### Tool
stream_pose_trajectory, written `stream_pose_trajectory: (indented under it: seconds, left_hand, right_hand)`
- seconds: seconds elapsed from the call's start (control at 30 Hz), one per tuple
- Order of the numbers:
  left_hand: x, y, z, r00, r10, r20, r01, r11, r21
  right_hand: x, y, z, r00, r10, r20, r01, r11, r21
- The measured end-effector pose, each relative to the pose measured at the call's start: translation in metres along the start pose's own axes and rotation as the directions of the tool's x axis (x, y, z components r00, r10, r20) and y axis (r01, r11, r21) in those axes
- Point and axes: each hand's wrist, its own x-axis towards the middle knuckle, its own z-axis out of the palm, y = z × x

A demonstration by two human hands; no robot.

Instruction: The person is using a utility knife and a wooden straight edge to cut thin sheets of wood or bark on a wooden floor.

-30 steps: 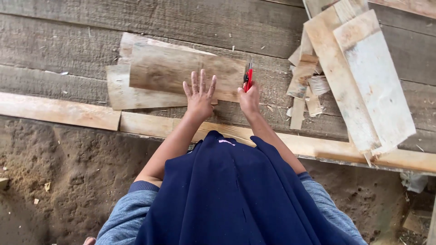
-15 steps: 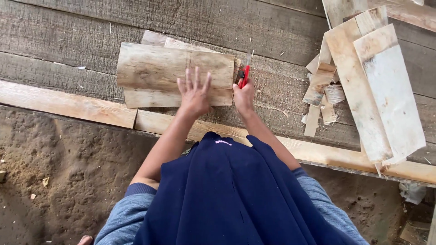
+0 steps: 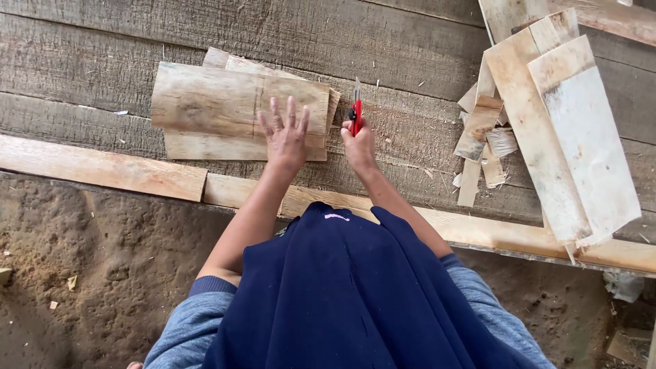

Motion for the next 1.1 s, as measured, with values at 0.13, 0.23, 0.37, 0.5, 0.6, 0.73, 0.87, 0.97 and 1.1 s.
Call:
stream_pose_trajectory:
  seconds: [0.13,0.23,0.37,0.5,0.6,0.73,0.87,0.97,1.1]
  left_hand:
    - [0.002,0.058,-0.004,0.989,0.147,0.016,-0.144,0.984,-0.102]
    - [0.008,0.112,0.014,0.936,0.352,-0.006,-0.350,0.930,-0.107]
    - [0.017,0.191,0.031,0.813,0.570,-0.123,-0.572,0.820,0.017]
    - [0.025,0.268,0.037,0.760,0.629,-0.161,-0.648,0.753,-0.118]
    - [0.013,0.323,-0.002,0.754,0.625,-0.202,-0.647,0.653,-0.393]
    - [0.022,0.395,0.008,0.763,0.632,-0.136,-0.516,0.470,-0.716]
    - [0.031,0.456,0.032,0.804,0.593,-0.036,-0.156,0.152,-0.976]
    - [0.043,0.494,0.068,0.817,0.576,0.034,0.051,-0.014,-0.999]
    - [0.048,0.525,0.072,0.835,0.525,0.166,0.251,-0.094,-0.963]
  right_hand:
    - [0.001,0.011,-0.040,0.996,0.006,-0.094,-0.016,0.994,-0.106]
    - [-0.004,0.019,-0.073,0.970,-0.031,-0.242,-0.012,0.984,-0.175]
    - [-0.012,0.022,-0.135,0.920,0.012,-0.391,-0.101,0.973,-0.208]
    - [-0.022,0.023,-0.210,0.879,0.123,-0.461,-0.214,0.965,-0.150]
    - [-0.016,0.068,-0.260,0.821,-0.115,-0.559,-0.063,0.956,-0.288]
    - [-0.006,0.099,-0.340,0.708,-0.459,-0.536,0.056,0.794,-0.606]
    - [0.009,0.124,-0.395,0.696,-0.394,-0.600,-0.123,0.758,-0.640]
    - [0.020,0.144,-0.422,0.737,-0.368,-0.567,-0.203,0.680,-0.705]
    - [0.030,0.164,-0.443,0.842,-0.225,-0.491,-0.246,0.649,-0.719]
